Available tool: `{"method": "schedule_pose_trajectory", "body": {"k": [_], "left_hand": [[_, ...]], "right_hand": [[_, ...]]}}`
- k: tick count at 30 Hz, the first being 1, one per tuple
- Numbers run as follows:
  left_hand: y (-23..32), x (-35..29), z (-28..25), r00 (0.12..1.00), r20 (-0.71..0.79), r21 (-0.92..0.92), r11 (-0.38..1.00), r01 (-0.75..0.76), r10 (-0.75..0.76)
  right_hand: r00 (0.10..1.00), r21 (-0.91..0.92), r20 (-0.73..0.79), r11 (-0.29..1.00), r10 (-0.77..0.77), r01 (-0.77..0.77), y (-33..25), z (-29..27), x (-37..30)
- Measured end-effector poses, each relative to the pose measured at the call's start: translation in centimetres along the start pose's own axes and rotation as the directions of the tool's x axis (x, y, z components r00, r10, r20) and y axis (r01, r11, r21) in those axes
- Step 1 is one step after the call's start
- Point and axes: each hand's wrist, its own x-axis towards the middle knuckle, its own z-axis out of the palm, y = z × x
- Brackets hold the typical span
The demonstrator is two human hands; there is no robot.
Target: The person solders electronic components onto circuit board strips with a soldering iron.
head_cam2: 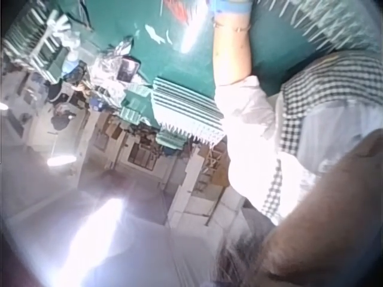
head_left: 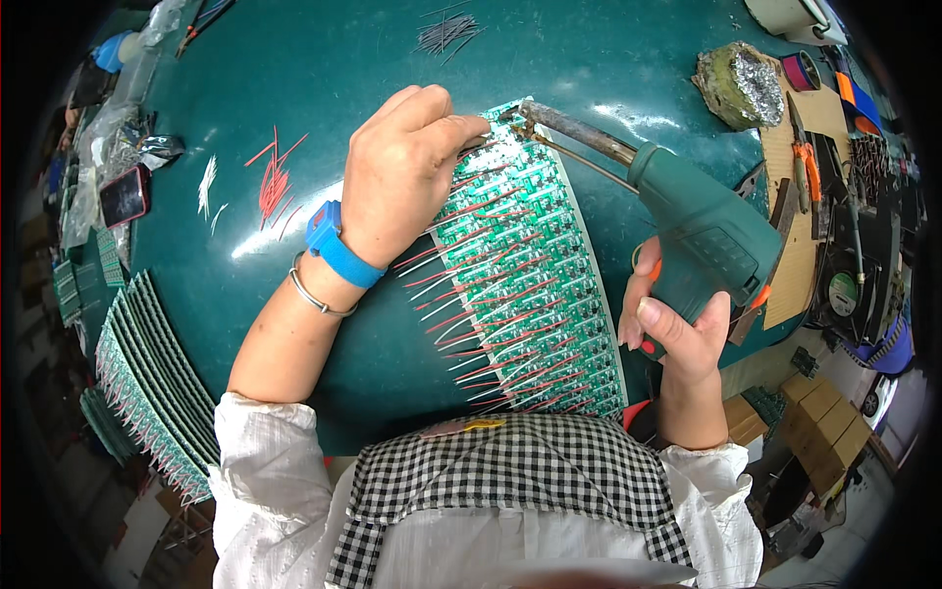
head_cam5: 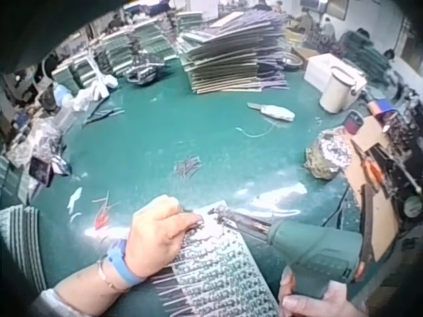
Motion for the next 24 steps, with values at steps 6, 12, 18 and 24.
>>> {"method": "schedule_pose_trajectory", "body": {"k": [6,12,18,24], "left_hand": [[-0.1,-0.1,0.0,1.000,-0.018,-0.037,0.999,0.019,-0.020],[0.0,-0.1,-0.1,0.999,-0.021,-0.048,0.999,0.026,-0.027],[-0.1,-0.2,-0.4,1.000,-0.013,-0.019,1.000,0.010,-0.010],[-0.2,-0.2,-0.5,1.000,-0.006,-0.020,1.000,-0.012,0.011]], "right_hand": [[1.000,-0.003,-0.011,1.000,-0.011,0.011,-0.1,0.1,0.1],[0.993,0.075,0.113,0.997,-0.030,0.022,0.2,-0.7,0.1],[0.994,0.080,0.110,0.997,-0.003,-0.006,0.3,-0.2,-0.1],[0.997,0.007,-0.046,0.998,0.060,-0.060,-0.2,0.9,-0.2]]}}
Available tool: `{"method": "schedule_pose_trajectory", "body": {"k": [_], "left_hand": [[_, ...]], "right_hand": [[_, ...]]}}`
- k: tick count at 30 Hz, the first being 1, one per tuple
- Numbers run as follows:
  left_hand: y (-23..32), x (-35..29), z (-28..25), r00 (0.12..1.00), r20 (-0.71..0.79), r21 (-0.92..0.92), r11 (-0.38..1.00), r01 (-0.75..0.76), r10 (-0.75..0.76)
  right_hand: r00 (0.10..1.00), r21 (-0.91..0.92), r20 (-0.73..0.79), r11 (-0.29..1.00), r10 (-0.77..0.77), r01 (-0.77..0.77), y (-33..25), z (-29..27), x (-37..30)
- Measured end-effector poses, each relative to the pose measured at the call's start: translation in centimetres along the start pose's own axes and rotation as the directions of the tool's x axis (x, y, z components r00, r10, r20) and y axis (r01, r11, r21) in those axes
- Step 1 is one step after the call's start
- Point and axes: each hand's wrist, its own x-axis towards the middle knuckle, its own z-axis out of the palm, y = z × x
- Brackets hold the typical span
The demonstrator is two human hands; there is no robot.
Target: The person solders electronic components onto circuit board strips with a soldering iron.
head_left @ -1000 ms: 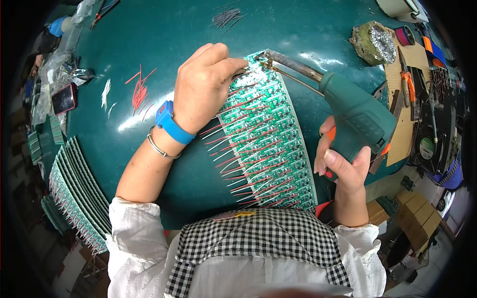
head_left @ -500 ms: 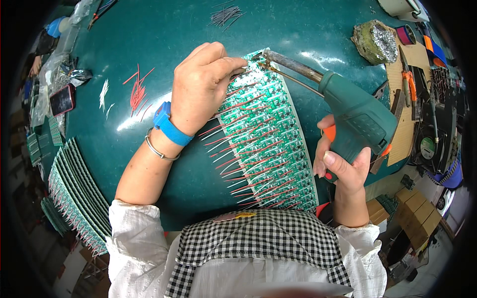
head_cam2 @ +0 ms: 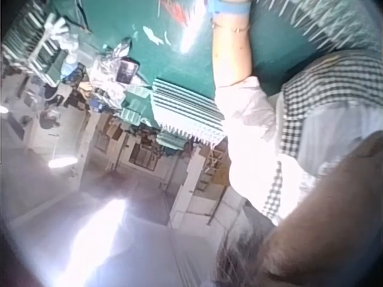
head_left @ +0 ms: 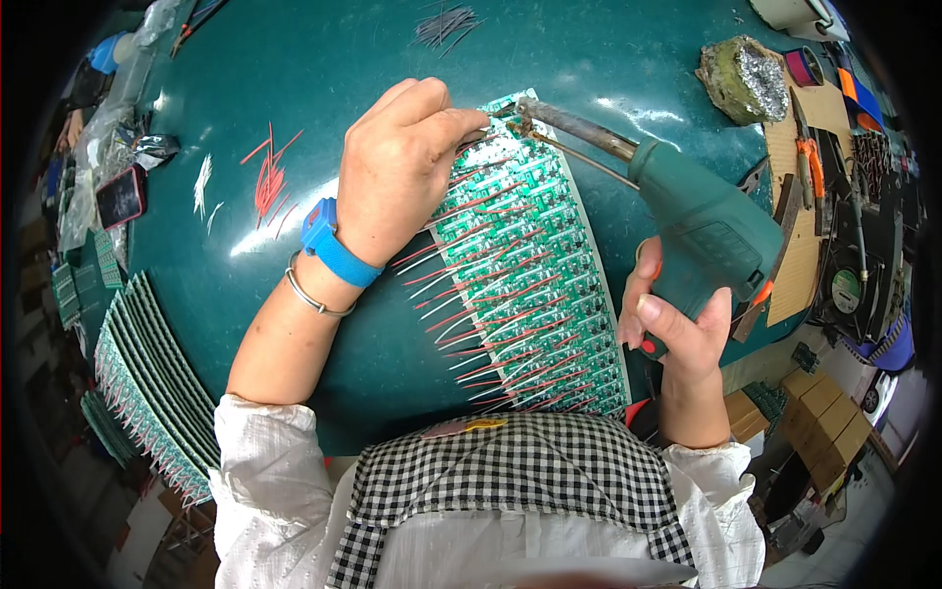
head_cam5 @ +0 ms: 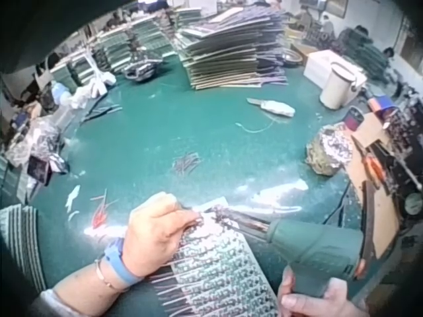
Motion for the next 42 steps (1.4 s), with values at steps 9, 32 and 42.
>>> {"method": "schedule_pose_trajectory", "body": {"k": [9,32,42], "left_hand": [[0.0,0.0,0.0,1.000,-0.004,0.004,1.000,0.002,-0.002],[-0.2,-0.3,-0.5,0.999,0.004,-0.042,0.998,0.036,-0.036],[0.2,0.0,-0.8,1.000,-0.021,-0.052,0.999,0.005,-0.006]], "right_hand": [[0.997,0.120,0.017,0.990,-0.072,0.070,-1.5,-0.6,0.5],[0.997,0.021,-0.074,0.999,-0.032,0.034,-2.7,0.5,-0.5],[0.952,0.148,-0.069,0.941,-0.297,0.305,-4.8,-2.3,-1.5]]}}
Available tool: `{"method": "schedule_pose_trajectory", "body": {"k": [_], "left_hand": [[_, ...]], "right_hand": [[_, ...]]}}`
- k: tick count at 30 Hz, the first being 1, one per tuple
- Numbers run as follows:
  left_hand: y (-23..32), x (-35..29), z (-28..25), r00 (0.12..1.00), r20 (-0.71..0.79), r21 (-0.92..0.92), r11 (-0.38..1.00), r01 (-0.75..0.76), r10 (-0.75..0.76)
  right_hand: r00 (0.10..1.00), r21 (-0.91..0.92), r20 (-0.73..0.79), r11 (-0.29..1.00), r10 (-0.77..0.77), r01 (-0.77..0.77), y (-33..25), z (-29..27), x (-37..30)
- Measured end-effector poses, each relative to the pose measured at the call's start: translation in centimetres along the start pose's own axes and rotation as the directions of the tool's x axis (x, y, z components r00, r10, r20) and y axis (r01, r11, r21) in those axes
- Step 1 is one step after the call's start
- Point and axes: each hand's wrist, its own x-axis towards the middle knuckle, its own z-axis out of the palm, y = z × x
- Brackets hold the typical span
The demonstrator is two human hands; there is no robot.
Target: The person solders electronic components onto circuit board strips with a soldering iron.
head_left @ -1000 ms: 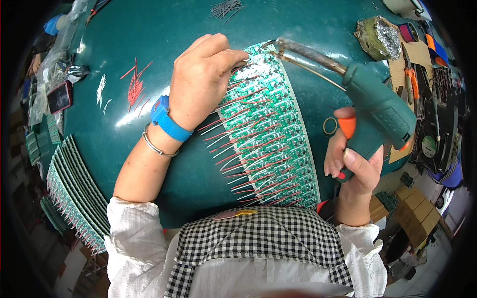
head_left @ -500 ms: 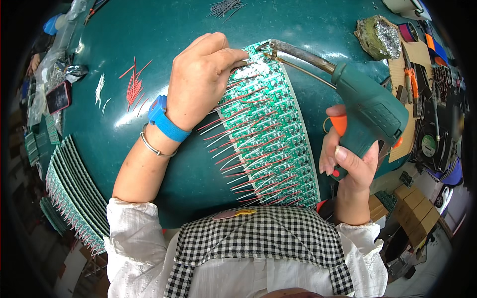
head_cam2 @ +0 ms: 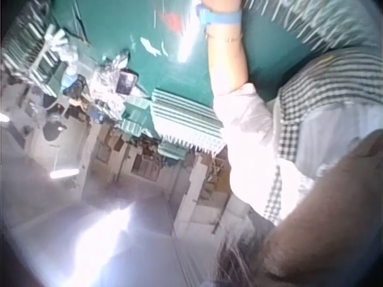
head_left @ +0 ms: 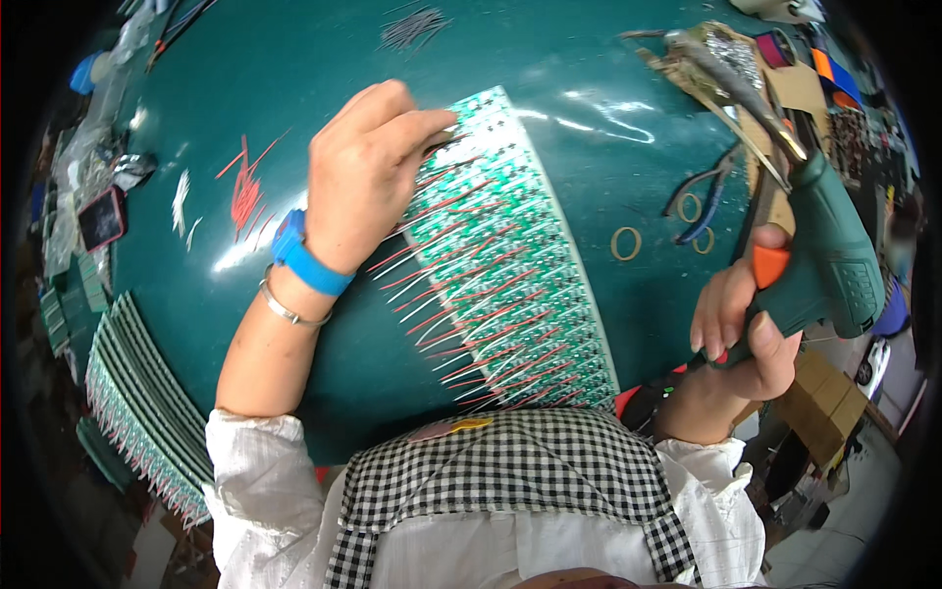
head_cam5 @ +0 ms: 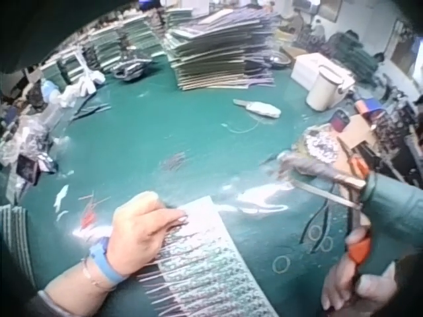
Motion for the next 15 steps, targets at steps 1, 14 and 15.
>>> {"method": "schedule_pose_trajectory", "body": {"k": [1,14,15], "left_hand": [[0.1,0.0,0.0,1.000,-0.003,-0.001,1.000,-0.004,0.004],[0.9,-0.4,0.1,0.999,-0.031,0.039,0.999,-0.009,0.010],[0.8,-0.5,0.1,1.000,-0.017,0.046,0.999,-0.009,0.010]], "right_hand": [[1.000,-0.019,-0.006,1.000,-0.011,0.011,0.1,-0.7,0.2],[0.994,-0.008,-0.014,0.994,0.111,-0.111,1.0,-0.7,0.4],[0.992,-0.053,0.019,0.991,0.125,-0.124,1.5,0.0,0.4]]}}
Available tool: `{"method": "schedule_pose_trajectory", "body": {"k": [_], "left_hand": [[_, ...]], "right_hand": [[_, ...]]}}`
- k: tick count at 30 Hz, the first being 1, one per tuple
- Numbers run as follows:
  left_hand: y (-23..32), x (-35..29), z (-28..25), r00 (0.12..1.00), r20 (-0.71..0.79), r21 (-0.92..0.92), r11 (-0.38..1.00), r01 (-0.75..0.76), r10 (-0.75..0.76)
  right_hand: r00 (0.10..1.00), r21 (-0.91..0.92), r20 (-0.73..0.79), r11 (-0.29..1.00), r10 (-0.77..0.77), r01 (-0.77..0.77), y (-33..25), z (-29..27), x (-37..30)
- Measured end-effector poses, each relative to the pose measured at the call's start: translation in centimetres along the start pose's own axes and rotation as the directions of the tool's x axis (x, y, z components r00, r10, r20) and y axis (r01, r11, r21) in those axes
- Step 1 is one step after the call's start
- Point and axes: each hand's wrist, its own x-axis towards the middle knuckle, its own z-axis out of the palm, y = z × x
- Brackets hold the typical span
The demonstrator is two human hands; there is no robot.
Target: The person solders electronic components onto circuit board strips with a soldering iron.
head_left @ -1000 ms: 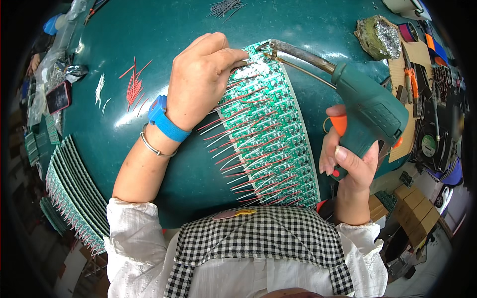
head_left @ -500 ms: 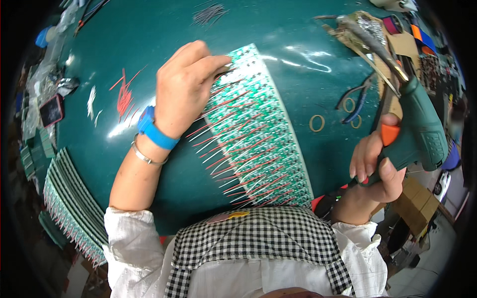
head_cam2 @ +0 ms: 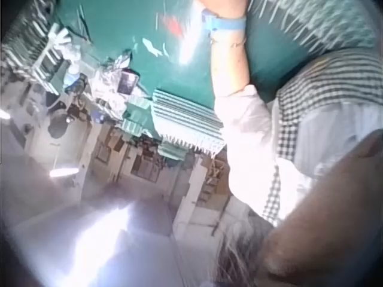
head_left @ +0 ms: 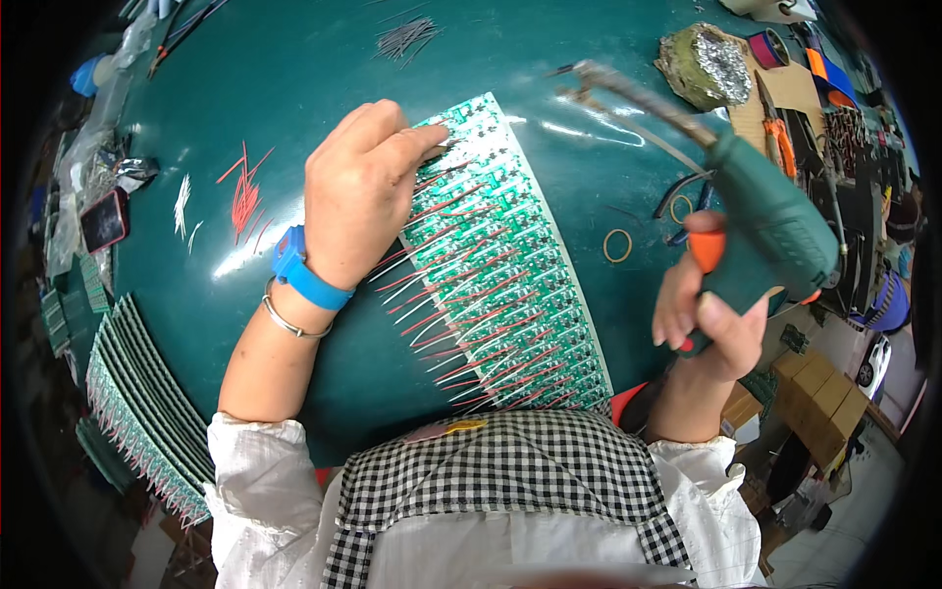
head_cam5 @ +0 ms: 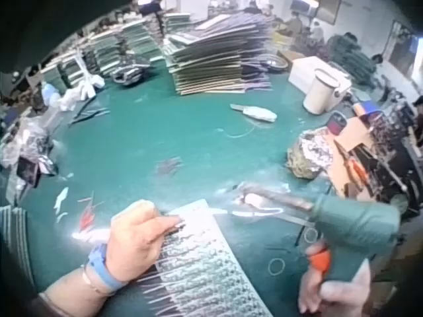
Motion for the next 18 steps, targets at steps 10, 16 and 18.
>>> {"method": "schedule_pose_trajectory", "body": {"k": [10,16,18], "left_hand": [[-0.5,-0.2,0.1,0.999,-0.004,-0.064,0.997,0.050,-0.050],[-0.6,-0.1,0.3,0.999,0.007,0.012,0.999,0.039,-0.039],[-0.7,-0.1,0.3,0.999,0.020,0.004,0.999,0.046,-0.046]], "right_hand": [[0.991,-0.021,-0.008,0.991,0.131,-0.131,1.7,2.0,0.1],[0.990,-0.044,-0.001,0.989,0.144,-0.143,2.3,1.8,0.0],[0.989,-0.043,-0.017,0.988,0.149,-0.149,2.5,2.2,0.3]]}}
